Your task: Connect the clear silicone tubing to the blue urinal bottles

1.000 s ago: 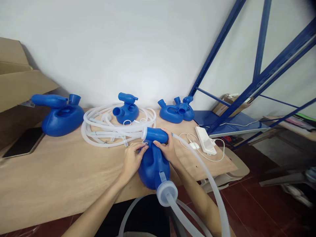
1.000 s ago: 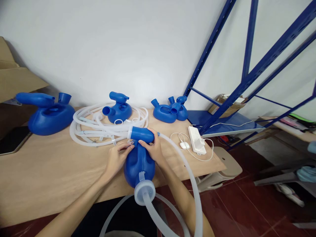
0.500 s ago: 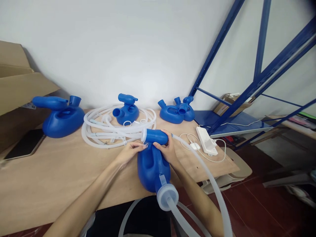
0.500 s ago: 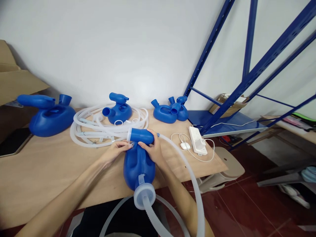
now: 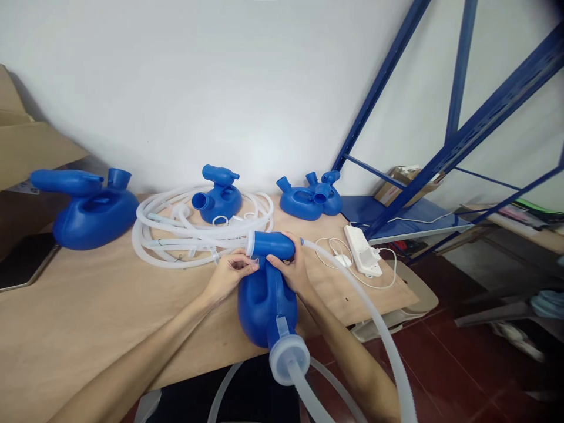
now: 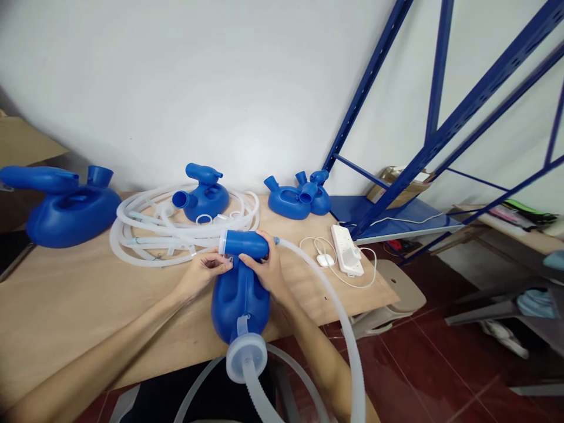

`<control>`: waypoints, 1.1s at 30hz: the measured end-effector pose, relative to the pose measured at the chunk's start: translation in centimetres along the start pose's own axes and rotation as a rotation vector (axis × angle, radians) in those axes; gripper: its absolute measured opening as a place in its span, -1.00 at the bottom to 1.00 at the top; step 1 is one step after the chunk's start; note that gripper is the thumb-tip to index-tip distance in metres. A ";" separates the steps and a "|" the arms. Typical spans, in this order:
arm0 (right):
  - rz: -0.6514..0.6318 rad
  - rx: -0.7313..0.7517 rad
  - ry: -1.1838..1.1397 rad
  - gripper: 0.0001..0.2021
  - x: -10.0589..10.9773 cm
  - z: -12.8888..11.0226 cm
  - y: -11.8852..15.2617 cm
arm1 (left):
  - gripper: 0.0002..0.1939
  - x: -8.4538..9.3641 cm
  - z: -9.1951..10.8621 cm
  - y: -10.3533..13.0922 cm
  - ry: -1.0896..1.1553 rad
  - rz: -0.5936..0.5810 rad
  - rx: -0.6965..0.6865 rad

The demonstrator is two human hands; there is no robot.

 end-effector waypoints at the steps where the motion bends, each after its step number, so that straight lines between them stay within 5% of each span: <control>1: -0.007 0.005 0.003 -0.30 -0.1 -0.1 0.0 | -0.65 0.0 0.0 0.2 -0.006 0.004 0.001; 11: 0.017 0.025 0.058 -0.27 -0.1 0.1 0.3 | -0.67 -0.6 0.2 1.1 -0.084 0.066 -0.031; 21: 0.068 -0.013 0.008 -0.19 0.1 0.5 0.4 | -0.81 -1.2 -1.4 4.2 -0.229 0.413 -0.245; 33: 0.056 -0.064 -0.015 -0.17 -0.1 0.3 0.6 | -0.91 -1.0 0.4 4.2 -0.422 0.367 -0.433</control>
Point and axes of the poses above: each hand's wrist, its own y-axis away from the middle knuckle, its own x-axis out of the back of the hand, z = x × y, the point moved 4 cm from there along -y, towards the middle knuckle, and after that the axes turned 3 degrees about x, right-handed, at the moved point
